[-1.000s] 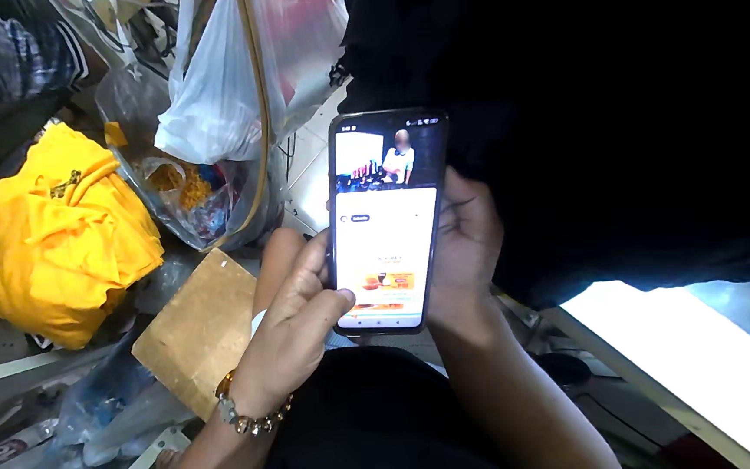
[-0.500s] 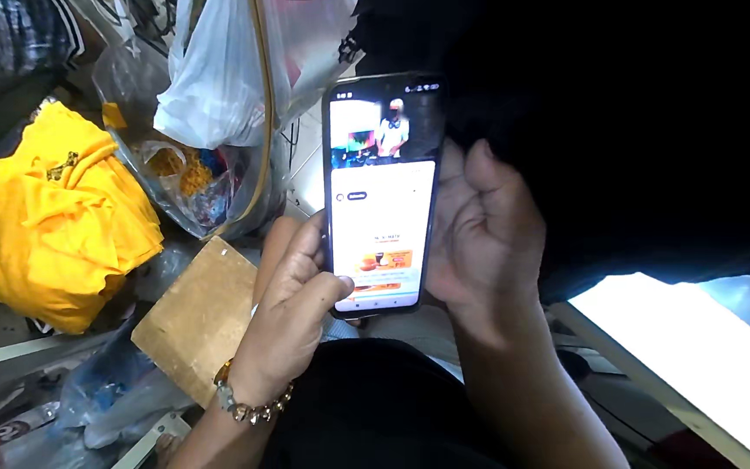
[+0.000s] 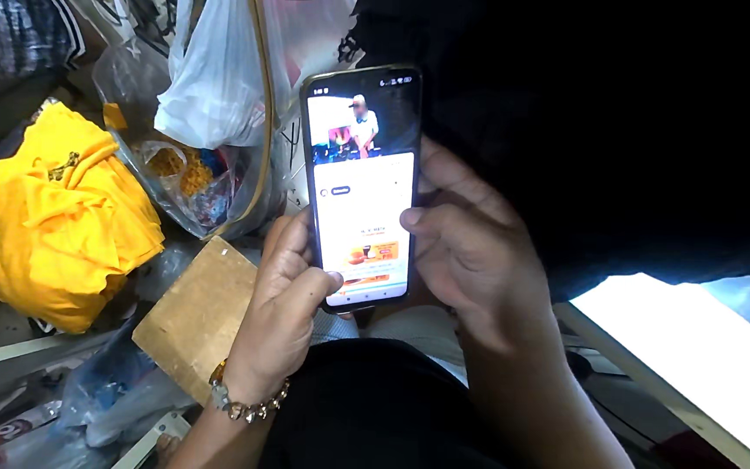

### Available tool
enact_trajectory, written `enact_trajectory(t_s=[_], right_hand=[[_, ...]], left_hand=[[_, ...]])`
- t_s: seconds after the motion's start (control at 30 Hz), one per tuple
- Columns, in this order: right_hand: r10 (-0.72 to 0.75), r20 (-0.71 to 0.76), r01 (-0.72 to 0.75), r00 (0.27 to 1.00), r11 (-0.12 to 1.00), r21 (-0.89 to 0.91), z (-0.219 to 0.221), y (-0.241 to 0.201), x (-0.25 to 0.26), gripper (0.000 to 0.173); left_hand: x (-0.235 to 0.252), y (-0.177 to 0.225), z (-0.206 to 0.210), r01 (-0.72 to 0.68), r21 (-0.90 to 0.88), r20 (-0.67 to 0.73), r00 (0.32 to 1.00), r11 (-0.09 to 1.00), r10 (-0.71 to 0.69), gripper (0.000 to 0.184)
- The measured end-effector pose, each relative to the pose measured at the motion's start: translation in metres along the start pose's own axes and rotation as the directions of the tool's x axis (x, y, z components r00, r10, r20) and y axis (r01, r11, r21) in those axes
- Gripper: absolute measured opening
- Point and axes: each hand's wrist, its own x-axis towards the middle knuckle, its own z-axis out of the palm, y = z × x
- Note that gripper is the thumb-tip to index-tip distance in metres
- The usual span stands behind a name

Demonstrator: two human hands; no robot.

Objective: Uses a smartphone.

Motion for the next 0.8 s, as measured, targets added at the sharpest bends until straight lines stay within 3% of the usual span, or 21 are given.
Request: enact_trajectory(t_s=[0.53, 0.8], right_hand=[[-0.003, 0.184, 0.016, 0.983, 0.998, -0.068, -0.0075, 0.0033, -0.0014, 0.09], [0.012, 0.196, 0.003, 0.981, 0.997, -0.071, -0.0056, 0.0014, 0.001, 0.09]], left_hand=[[-0.0008, 0.0019, -0.0001, -0.02, 0.028, -0.033, 0.999, 0.999, 0.021, 0.061], [-0.0015, 0.0041, -0.0004, -0.027, 0.018, -0.043, 0.999, 0.999, 0.028, 0.06]])
